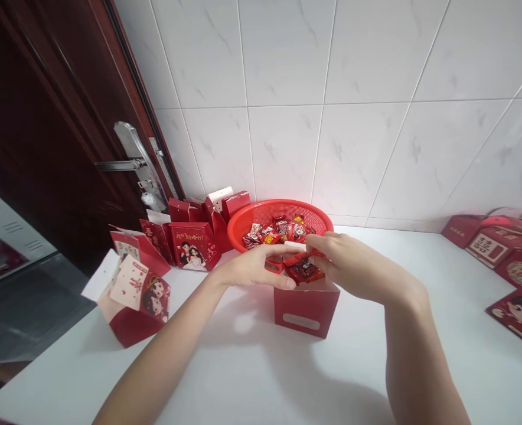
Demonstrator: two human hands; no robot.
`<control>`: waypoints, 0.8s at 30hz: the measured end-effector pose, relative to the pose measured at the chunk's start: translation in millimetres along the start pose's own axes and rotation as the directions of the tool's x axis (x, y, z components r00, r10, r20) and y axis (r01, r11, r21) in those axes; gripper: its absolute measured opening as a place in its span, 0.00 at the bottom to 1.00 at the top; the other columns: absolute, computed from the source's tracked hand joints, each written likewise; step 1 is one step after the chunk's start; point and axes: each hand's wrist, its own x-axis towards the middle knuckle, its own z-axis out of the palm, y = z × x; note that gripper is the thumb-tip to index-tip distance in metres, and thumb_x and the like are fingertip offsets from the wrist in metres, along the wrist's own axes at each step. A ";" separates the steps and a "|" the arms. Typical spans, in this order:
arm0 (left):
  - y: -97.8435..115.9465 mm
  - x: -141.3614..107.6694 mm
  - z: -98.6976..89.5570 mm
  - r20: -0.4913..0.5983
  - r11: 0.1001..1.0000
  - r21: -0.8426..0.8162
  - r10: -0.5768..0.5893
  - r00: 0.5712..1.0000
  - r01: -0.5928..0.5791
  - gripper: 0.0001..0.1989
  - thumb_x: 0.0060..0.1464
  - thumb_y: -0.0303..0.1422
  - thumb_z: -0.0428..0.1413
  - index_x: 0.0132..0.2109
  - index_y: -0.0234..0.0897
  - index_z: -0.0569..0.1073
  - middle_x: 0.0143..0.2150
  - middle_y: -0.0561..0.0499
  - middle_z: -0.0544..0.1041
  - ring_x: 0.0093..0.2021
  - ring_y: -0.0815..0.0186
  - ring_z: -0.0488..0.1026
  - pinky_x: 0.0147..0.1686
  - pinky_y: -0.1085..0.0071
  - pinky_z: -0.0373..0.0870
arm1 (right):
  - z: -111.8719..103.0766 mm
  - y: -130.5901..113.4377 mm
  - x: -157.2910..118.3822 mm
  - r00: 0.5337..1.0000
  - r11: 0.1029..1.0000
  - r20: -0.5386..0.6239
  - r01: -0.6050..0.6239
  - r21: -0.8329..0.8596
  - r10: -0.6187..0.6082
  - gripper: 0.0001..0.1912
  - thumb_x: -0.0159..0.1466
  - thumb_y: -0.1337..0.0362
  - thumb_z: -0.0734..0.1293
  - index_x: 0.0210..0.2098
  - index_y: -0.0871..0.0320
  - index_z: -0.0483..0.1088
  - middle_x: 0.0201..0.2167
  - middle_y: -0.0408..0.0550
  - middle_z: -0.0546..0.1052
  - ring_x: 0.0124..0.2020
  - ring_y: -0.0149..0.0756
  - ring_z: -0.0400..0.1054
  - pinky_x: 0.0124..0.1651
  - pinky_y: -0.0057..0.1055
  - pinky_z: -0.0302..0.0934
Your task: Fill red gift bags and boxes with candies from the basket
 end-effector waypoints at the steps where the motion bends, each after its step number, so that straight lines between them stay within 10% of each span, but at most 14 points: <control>1: 0.0 0.0 0.1 0.008 1.000 -0.011 0.002 1.000 -0.002 0.38 0.50 0.39 0.67 0.67 0.49 0.66 0.67 0.51 0.69 0.66 0.54 0.66 0.63 0.61 0.63 | 1.3 -1.8 -0.4 1.000 1.000 -0.004 0.004 -0.021 -0.004 0.12 0.63 0.73 0.59 0.27 0.54 0.53 0.22 0.39 0.63 0.21 0.31 0.50 0.23 0.29 0.43; 15: -2.1 -0.2 2.0 0.012 0.998 -0.051 -0.021 1.000 0.022 0.33 0.51 0.35 0.66 0.64 0.46 0.70 0.44 0.53 0.78 0.40 0.65 0.74 0.46 0.66 0.70 | 5.3 -14.5 -2.3 0.993 0.969 0.093 0.098 -0.226 -0.079 0.13 0.53 0.81 0.57 0.26 0.55 0.56 0.18 0.38 0.58 0.20 0.31 0.43 0.24 0.32 0.37; 24: -6.2 1.5 1.0 0.040 0.996 -0.074 0.044 0.998 -0.041 0.29 0.53 0.38 0.64 0.62 0.42 0.72 0.48 0.49 0.78 0.45 0.61 0.74 0.49 0.63 0.70 | 13.9 -6.5 17.9 0.970 0.979 0.201 0.161 -0.124 -0.134 0.10 0.61 0.76 0.58 0.30 0.55 0.64 0.21 0.41 0.67 0.19 0.30 0.53 0.26 0.31 0.43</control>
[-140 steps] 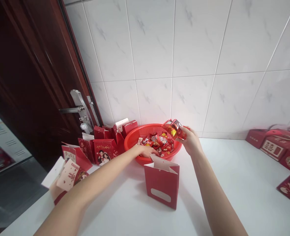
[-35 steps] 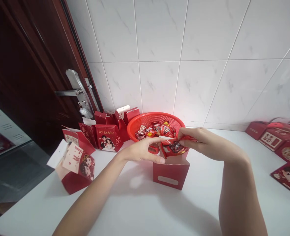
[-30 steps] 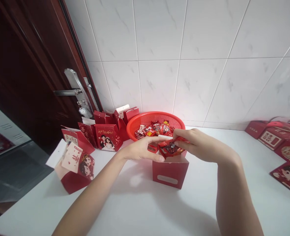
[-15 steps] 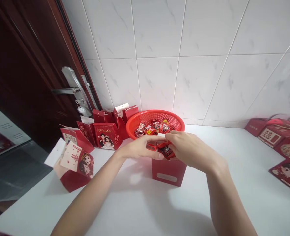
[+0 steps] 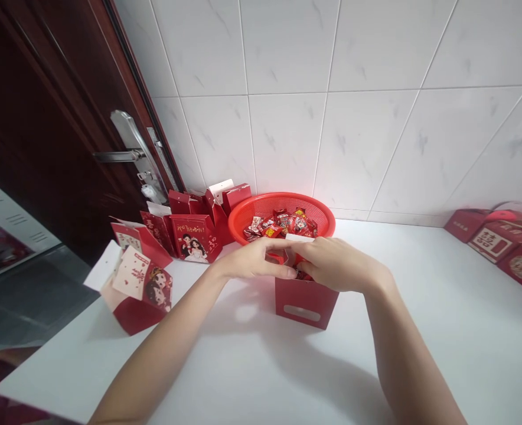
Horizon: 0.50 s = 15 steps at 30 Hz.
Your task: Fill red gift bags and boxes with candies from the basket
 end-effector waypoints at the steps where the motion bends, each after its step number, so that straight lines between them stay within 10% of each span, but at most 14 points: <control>1: -0.5 0.1 -0.1 0.003 1.000 -0.007 0.002 1.000 -0.002 0.29 0.53 0.38 0.64 0.62 0.42 0.72 0.48 0.49 0.78 0.45 0.61 0.74 0.49 0.63 0.71 | 0.3 -0.5 1.4 1.000 1.000 0.016 -0.005 0.003 0.005 0.10 0.62 0.75 0.58 0.31 0.55 0.64 0.22 0.41 0.67 0.18 0.30 0.53 0.26 0.31 0.43; 10: 3.1 -0.8 0.4 -0.001 1.000 -0.001 0.003 1.000 -0.003 0.29 0.54 0.39 0.64 0.63 0.42 0.72 0.51 0.48 0.79 0.52 0.57 0.73 0.56 0.61 0.67 | -6.9 3.0 -4.3 0.997 0.995 0.067 -0.038 0.097 0.032 0.10 0.66 0.72 0.56 0.34 0.55 0.67 0.25 0.43 0.70 0.23 0.32 0.60 0.26 0.31 0.46; 15: 0.2 -0.2 -0.1 -0.011 1.000 0.019 0.003 1.000 -0.002 0.30 0.54 0.40 0.64 0.64 0.45 0.71 0.56 0.49 0.77 0.58 0.55 0.70 0.59 0.60 0.64 | -9.9 7.9 -10.0 0.985 0.989 -0.105 -0.131 0.071 0.138 0.10 0.64 0.73 0.56 0.28 0.55 0.57 0.21 0.41 0.65 0.19 0.31 0.53 0.25 0.31 0.43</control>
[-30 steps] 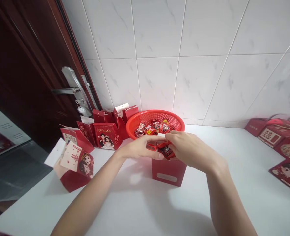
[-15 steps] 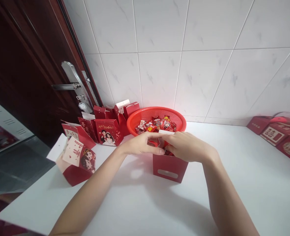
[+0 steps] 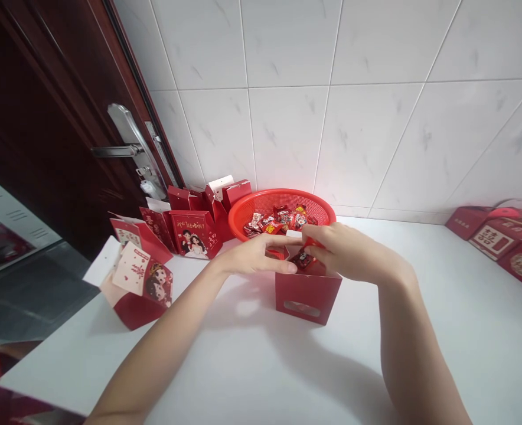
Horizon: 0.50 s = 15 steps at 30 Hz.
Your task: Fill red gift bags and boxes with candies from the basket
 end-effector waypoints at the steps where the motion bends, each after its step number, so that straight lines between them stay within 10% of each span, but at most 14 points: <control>1: -0.3 0.0 0.0 -0.014 1.000 0.007 -0.012 1.000 0.012 0.31 0.54 0.40 0.65 0.64 0.46 0.70 0.57 0.49 0.76 0.58 0.55 0.70 0.59 0.60 0.63 | 0.3 0.3 -1.2 0.999 1.000 -0.036 -0.014 -0.010 0.014 0.11 0.64 0.73 0.56 0.28 0.55 0.55 0.20 0.41 0.63 0.19 0.31 0.52 0.25 0.32 0.42; 15: 0.3 0.1 -0.2 -0.026 1.000 0.021 -0.022 0.999 0.022 0.33 0.53 0.43 0.64 0.65 0.47 0.69 0.49 0.50 0.79 0.51 0.57 0.73 0.54 0.61 0.67 | 7.1 -7.6 -2.3 0.995 0.999 -0.100 -0.004 -0.049 -0.001 0.15 0.59 0.75 0.60 0.23 0.55 0.49 0.21 0.41 0.57 0.21 0.31 0.44 0.25 0.33 0.39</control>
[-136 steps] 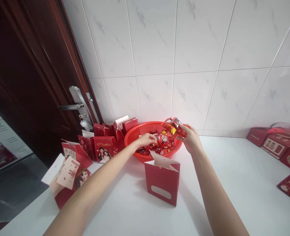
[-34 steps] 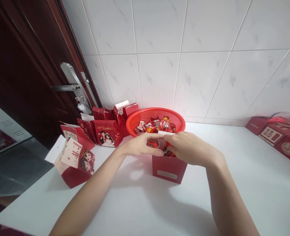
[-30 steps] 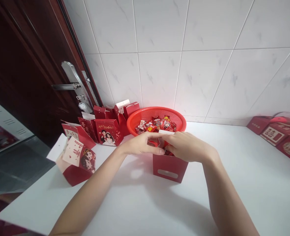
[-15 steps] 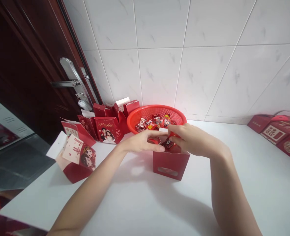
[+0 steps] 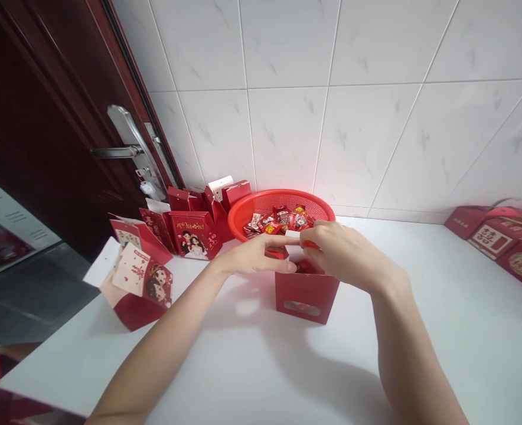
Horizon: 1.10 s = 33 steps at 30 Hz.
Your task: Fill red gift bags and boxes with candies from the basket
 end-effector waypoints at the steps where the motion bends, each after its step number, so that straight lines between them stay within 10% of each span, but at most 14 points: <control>1: -0.5 0.0 -0.3 0.003 1.000 0.005 -0.007 1.000 0.007 0.34 0.53 0.44 0.64 0.66 0.47 0.69 0.47 0.51 0.79 0.49 0.57 0.73 0.53 0.61 0.67 | 0.2 1.1 0.0 1.000 1.000 -0.004 0.009 0.025 -0.008 0.15 0.60 0.74 0.59 0.23 0.55 0.49 0.21 0.41 0.57 0.22 0.32 0.44 0.25 0.33 0.39; 10: -2.5 -0.8 -0.6 -0.015 1.000 0.020 -0.023 1.000 0.024 0.35 0.51 0.46 0.65 0.65 0.45 0.70 0.42 0.51 0.78 0.44 0.61 0.72 0.48 0.64 0.67 | -11.2 5.9 -3.8 0.998 0.933 -0.043 0.054 0.357 -0.042 0.10 0.65 0.68 0.56 0.30 0.53 0.48 0.21 0.36 0.54 0.21 0.30 0.46 0.25 0.29 0.43; 19: 1.6 -0.2 0.0 0.009 1.000 0.007 -0.017 1.000 0.017 0.33 0.54 0.43 0.64 0.66 0.48 0.68 0.53 0.49 0.77 0.51 0.58 0.71 0.53 0.62 0.66 | -8.1 13.7 1.5 0.994 0.946 -0.015 0.110 0.305 -0.110 0.09 0.65 0.70 0.58 0.31 0.55 0.66 0.31 0.42 0.74 0.25 0.29 0.61 0.27 0.28 0.48; 33: -1.2 -1.4 0.0 -0.011 0.996 0.010 -0.086 0.996 0.086 0.33 0.53 0.45 0.64 0.65 0.50 0.69 0.61 0.50 0.74 0.61 0.55 0.68 0.59 0.61 0.63 | -16.4 19.5 -6.4 1.000 0.970 -0.031 0.006 0.243 0.002 0.07 0.66 0.64 0.61 0.33 0.55 0.69 0.33 0.43 0.77 0.26 0.31 0.65 0.27 0.28 0.53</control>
